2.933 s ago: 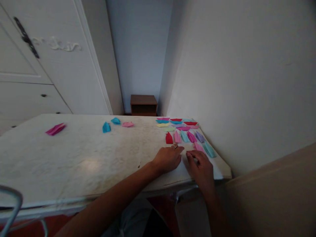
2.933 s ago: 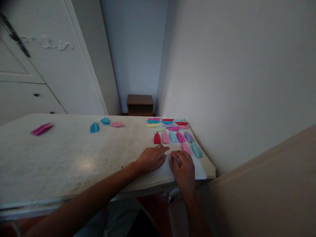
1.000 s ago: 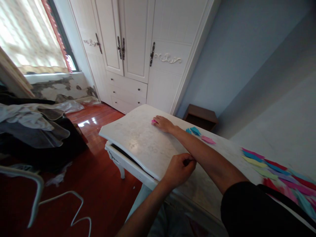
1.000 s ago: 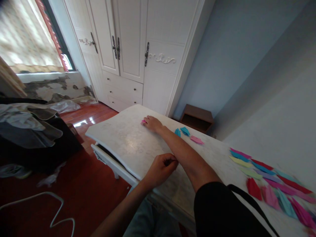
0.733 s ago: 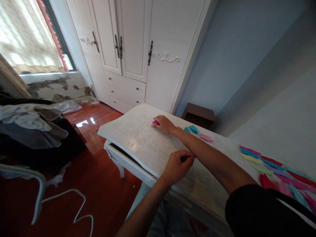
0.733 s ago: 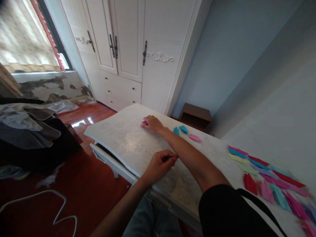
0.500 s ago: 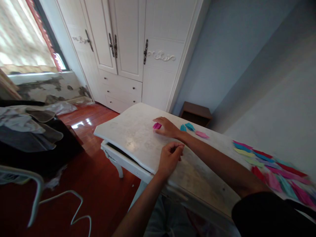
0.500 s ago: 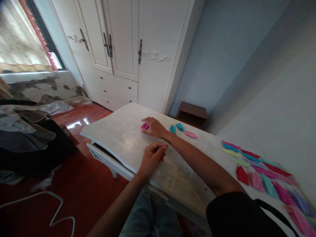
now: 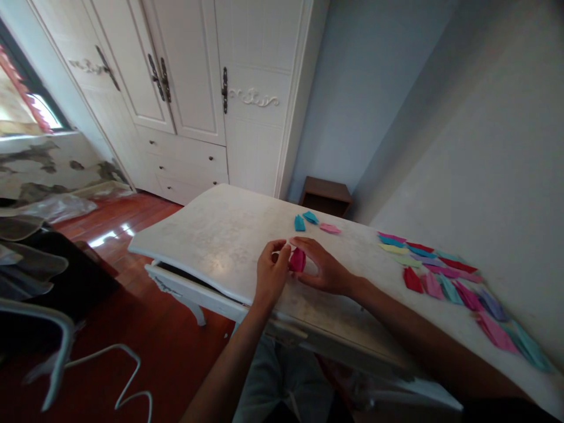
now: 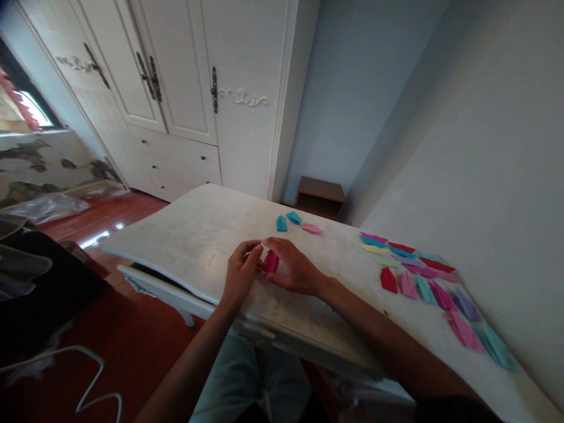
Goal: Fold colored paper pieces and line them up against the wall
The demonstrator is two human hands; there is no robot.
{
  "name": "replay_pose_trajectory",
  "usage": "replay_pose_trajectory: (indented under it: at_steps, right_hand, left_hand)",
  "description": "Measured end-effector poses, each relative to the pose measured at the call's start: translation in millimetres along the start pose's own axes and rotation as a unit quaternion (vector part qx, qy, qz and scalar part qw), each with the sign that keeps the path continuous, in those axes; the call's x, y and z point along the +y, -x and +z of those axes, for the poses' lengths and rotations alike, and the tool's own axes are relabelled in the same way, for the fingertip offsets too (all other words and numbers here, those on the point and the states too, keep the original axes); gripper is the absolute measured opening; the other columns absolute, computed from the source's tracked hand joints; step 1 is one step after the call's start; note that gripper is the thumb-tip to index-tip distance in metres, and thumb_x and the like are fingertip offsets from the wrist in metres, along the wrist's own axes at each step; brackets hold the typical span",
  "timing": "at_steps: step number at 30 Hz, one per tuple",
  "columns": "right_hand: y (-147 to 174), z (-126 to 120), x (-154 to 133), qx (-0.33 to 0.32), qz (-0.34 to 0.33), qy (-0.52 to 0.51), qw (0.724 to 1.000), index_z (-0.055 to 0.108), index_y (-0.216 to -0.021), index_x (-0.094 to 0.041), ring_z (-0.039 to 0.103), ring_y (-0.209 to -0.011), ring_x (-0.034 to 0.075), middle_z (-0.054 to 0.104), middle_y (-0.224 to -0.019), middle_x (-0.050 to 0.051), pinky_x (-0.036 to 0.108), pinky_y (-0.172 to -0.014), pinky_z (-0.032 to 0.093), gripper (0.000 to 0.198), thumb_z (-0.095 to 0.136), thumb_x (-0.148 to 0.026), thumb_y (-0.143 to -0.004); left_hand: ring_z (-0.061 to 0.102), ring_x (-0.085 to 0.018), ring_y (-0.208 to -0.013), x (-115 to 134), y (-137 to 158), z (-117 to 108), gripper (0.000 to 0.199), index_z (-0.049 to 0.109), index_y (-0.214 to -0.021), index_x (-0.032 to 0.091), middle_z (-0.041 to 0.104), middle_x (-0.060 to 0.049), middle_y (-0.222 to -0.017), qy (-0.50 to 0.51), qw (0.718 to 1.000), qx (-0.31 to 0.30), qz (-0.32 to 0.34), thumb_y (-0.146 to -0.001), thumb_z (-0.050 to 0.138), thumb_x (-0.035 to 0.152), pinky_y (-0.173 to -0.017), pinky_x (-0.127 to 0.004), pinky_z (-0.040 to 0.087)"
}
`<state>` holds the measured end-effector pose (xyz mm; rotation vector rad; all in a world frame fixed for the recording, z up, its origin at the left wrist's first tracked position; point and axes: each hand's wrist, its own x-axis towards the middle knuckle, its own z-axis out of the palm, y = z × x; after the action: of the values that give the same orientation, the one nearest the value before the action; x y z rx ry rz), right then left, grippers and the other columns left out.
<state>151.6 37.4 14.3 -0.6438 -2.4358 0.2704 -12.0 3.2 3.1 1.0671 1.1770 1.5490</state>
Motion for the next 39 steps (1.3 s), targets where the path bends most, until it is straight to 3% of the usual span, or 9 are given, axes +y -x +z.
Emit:
replay_pose_trajectory:
  at_steps: [5, 10, 15, 18, 20, 23, 26, 33, 39]
  right_hand:
    - [25, -12, -10, 0.008, 0.041, -0.008, 0.999, 0.03, -0.149, -0.024, 0.044, -0.132, 0.03, 0.049, -0.141, 0.016, 0.052, -0.108, 0.039, 0.073, 0.065, -0.04, -0.087]
    - [43, -29, -19, 0.022, 0.038, -0.011, 0.999, 0.027, -0.151, -0.025, 0.044, -0.133, 0.03, 0.047, -0.143, 0.015, 0.05, -0.109, 0.039, 0.076, 0.065, -0.037, -0.087]
    - [65, -40, -31, 0.063, 0.095, -0.057, 0.992, 0.029, -0.151, -0.03, 0.034, -0.141, 0.029, 0.037, -0.152, 0.012, 0.049, -0.113, 0.035, 0.082, 0.072, -0.04, -0.082]
    - [77, -41, -36, 0.128, 0.226, -0.175, 0.95, 0.042, -0.143, -0.028, 0.05, -0.129, 0.028, 0.047, -0.145, 0.012, 0.045, -0.101, 0.048, 0.071, 0.071, -0.048, -0.081]
    - [83, -42, -38, 0.144, 0.299, -0.254, 0.909, 0.059, -0.126, -0.023, 0.066, -0.102, 0.024, 0.066, -0.117, 0.01, 0.038, -0.085, 0.056, 0.049, 0.066, -0.049, -0.084]
    - [89, -50, -41, 0.145, 0.347, -0.302, 0.876, 0.072, -0.093, -0.02, 0.065, -0.073, 0.018, 0.069, -0.079, 0.003, 0.03, -0.068, 0.054, 0.029, 0.067, -0.047, -0.084]
    - [98, -61, -39, 0.175, 0.362, -0.298, 0.866, 0.072, -0.079, -0.021, 0.061, -0.065, 0.015, 0.067, -0.071, 0.001, 0.028, -0.061, 0.051, 0.025, 0.068, -0.045, -0.081]
    - [157, -86, -21, 0.262, 0.448, -0.234, 0.822, 0.072, -0.085, -0.019, 0.053, -0.053, 0.012, 0.066, -0.066, 0.0, 0.024, -0.05, 0.044, 0.032, 0.076, -0.047, -0.071]
    - [227, -114, -21, 0.337, 0.538, -0.171, 0.753, 0.07, -0.1, -0.018, 0.05, -0.051, 0.01, 0.067, -0.072, 0.0, 0.021, -0.046, 0.037, 0.043, 0.077, -0.047, -0.069]
  left_hand:
    - [0.052, -0.005, -0.048, 9, 10, 3, 0.037, 0.064, -0.102, 0.011, 0.067, -0.004, -0.085, 0.01, 0.994, -0.08, -0.073, -0.076, 0.068, 0.037, -0.045, -0.018, 0.04]
    - [0.042, -0.003, -0.038, 17, 23, 17, 0.044, 0.066, -0.101, 0.01, 0.061, 0.002, -0.062, 0.034, 0.96, -0.234, -0.149, -0.071, 0.074, 0.041, -0.038, -0.016, 0.031]
    - [0.044, -0.003, -0.041, 13, 34, 39, 0.045, 0.067, -0.097, 0.011, 0.066, 0.001, -0.067, 0.074, 0.961, -0.206, -0.17, -0.062, 0.081, 0.035, -0.039, -0.014, 0.032]
    - [0.049, -0.005, -0.044, 8, 41, 51, 0.046, 0.067, -0.096, 0.012, 0.071, -0.003, -0.074, 0.068, 0.966, -0.189, -0.162, -0.06, 0.083, 0.036, -0.04, -0.015, 0.036]
    - [0.052, -0.007, -0.046, 5, 46, 59, 0.044, 0.067, -0.09, 0.012, 0.072, -0.005, -0.075, 0.053, 0.968, -0.196, -0.15, -0.059, 0.084, 0.037, -0.04, -0.016, 0.037]
    - [0.055, -0.009, -0.048, 3, 53, 70, 0.037, 0.067, -0.085, 0.012, 0.072, -0.006, -0.073, 0.028, 0.966, -0.215, -0.143, -0.062, 0.081, 0.038, -0.038, -0.017, 0.038]
    - [0.053, -0.008, -0.046, 2, 58, 79, 0.035, 0.068, -0.089, 0.013, 0.073, -0.006, -0.079, -0.008, 0.965, -0.232, -0.126, -0.066, 0.079, 0.036, -0.038, -0.017, 0.04]
    - [0.055, -0.008, -0.047, -1, 59, 95, 0.034, 0.068, -0.091, 0.013, 0.07, -0.004, -0.081, -0.08, 0.971, -0.213, -0.075, -0.076, 0.069, 0.043, -0.044, -0.019, 0.044]
    - [0.058, -0.011, -0.051, -11, 73, 133, 0.024, 0.069, -0.091, 0.015, 0.066, -0.001, -0.069, -0.09, 0.948, -0.297, -0.075, -0.081, 0.063, 0.037, -0.048, -0.021, 0.044]
